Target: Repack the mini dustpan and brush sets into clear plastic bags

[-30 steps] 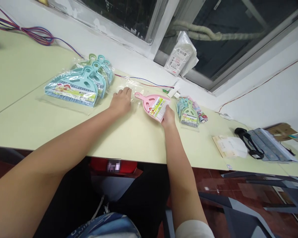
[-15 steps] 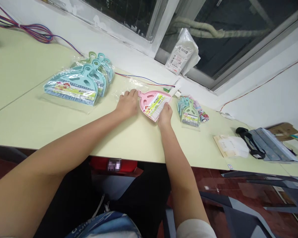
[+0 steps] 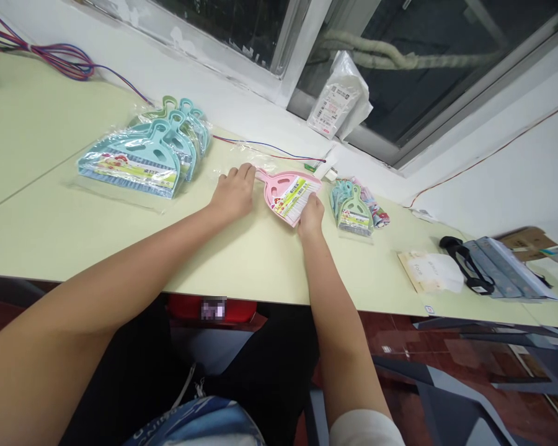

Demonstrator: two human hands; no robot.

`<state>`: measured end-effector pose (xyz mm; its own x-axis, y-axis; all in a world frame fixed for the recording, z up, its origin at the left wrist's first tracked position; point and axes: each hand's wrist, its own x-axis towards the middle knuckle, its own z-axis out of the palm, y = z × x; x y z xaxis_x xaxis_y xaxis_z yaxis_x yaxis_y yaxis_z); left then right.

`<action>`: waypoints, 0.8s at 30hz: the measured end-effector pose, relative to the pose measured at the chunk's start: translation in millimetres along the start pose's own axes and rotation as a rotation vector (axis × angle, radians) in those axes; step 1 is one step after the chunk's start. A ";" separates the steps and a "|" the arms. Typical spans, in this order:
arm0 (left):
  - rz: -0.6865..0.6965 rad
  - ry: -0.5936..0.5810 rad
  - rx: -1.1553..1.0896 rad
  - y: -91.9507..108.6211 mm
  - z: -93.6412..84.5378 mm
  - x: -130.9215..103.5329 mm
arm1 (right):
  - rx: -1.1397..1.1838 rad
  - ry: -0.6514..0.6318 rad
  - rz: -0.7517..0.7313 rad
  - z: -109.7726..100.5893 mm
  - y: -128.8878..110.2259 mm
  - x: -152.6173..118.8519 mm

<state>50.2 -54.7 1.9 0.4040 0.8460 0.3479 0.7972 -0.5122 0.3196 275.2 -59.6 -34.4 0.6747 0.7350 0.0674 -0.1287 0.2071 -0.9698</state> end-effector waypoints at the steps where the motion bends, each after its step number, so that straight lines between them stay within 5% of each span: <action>1: -0.008 0.002 -0.009 -0.5 -0.6 0.5 | -0.004 -0.010 -0.005 0.8 0.4 -1.1; 24: -0.060 0.022 0.006 1.1 -2.0 9.5 | -0.222 -0.090 -0.242 11.8 1.9 -23.3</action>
<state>54.0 -47.6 7.3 0.3460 0.8715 0.3474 0.8224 -0.4600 0.3347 250.7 -68.7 -35.0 0.5986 0.7374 0.3129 0.1953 0.2445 -0.9498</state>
